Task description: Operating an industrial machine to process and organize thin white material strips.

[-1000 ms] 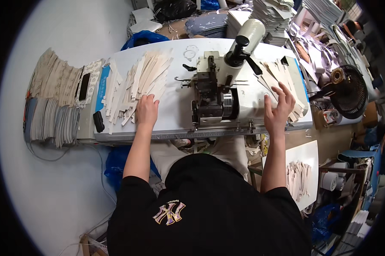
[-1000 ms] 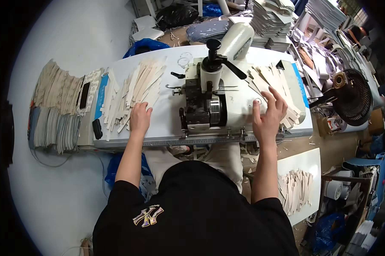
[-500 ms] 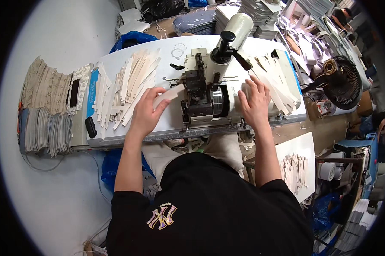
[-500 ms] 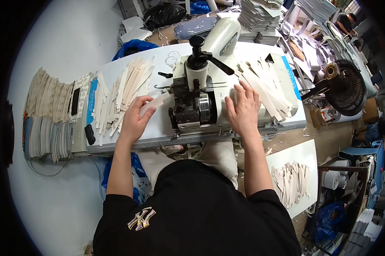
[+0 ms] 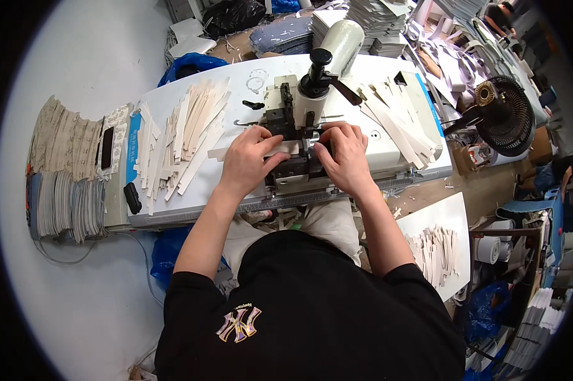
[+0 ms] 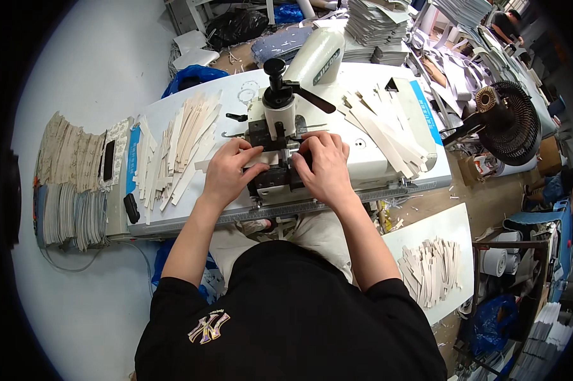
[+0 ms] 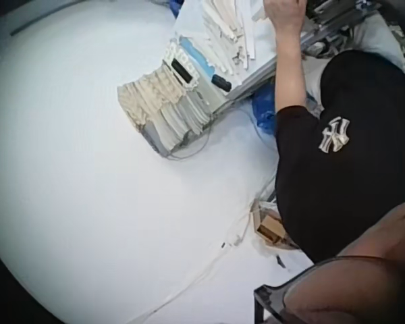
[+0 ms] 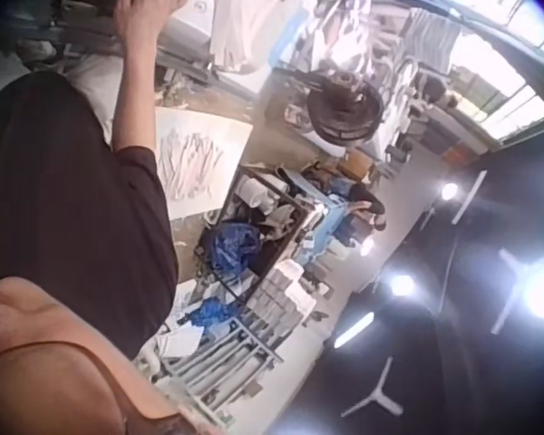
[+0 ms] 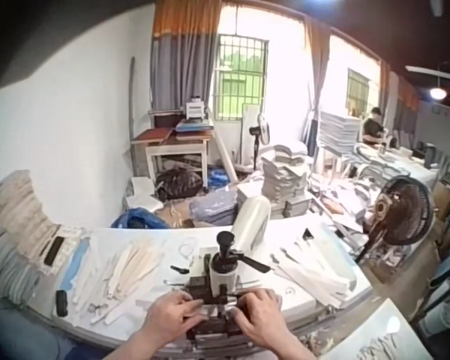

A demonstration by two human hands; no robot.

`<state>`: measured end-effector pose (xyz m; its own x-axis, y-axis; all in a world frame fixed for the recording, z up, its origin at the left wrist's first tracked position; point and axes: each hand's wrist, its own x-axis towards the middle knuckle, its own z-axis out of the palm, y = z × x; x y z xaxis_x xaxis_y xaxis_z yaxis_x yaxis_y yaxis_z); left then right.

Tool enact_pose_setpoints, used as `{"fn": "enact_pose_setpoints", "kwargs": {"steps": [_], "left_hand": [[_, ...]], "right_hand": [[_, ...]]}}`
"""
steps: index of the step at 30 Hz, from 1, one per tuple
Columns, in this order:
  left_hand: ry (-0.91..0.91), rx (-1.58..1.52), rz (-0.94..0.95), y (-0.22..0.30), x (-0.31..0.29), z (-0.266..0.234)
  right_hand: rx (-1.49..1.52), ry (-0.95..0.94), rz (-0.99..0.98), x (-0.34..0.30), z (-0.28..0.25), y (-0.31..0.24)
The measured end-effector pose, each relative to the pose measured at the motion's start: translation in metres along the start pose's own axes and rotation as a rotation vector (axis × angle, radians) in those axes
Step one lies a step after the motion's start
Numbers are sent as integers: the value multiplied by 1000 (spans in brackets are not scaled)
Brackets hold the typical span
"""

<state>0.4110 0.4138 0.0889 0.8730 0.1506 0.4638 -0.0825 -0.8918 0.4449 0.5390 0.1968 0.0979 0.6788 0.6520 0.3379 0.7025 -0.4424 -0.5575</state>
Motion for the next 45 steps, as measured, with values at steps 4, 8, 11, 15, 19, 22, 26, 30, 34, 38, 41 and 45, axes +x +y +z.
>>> {"fn": "enact_pose_setpoints", "kwargs": {"steps": [4,8,11,15,19,22,26,30,34,38,41,45], "left_hand": [[51,1,8,-1,-1,5],[69,-16,12,1,-1,7],[75,-38,3,2,-2,7],[92,-58,-33,3,-4,8],[115,-72,-52,5,-6,12],[130,-65,-57,2,-9,12],[183,-62,-131,-17,-24,2],[175,23,-262,-62,-44,-12],[203,289,-513,-126,-51,-29],[229,561,-615,-180,-47,-26],[236,623,-655,-213,-38,-23],[152,601,-676,-235,-35,-25]], "right_hand": [[-11,12,-7,3,0,0],[-25,40,-3,4,-1,6],[-30,161,9,1,-15,17],[-30,348,61,-10,-53,36],[-27,449,133,-19,-86,65],[-13,692,302,-19,-87,86],[-154,757,520,-23,-83,101],[-315,665,625,-33,-83,98],[-459,850,333,-35,-76,78],[-115,612,110,-27,-55,49],[136,482,30,-13,-23,30],[-159,357,-17,-1,12,25]]}}
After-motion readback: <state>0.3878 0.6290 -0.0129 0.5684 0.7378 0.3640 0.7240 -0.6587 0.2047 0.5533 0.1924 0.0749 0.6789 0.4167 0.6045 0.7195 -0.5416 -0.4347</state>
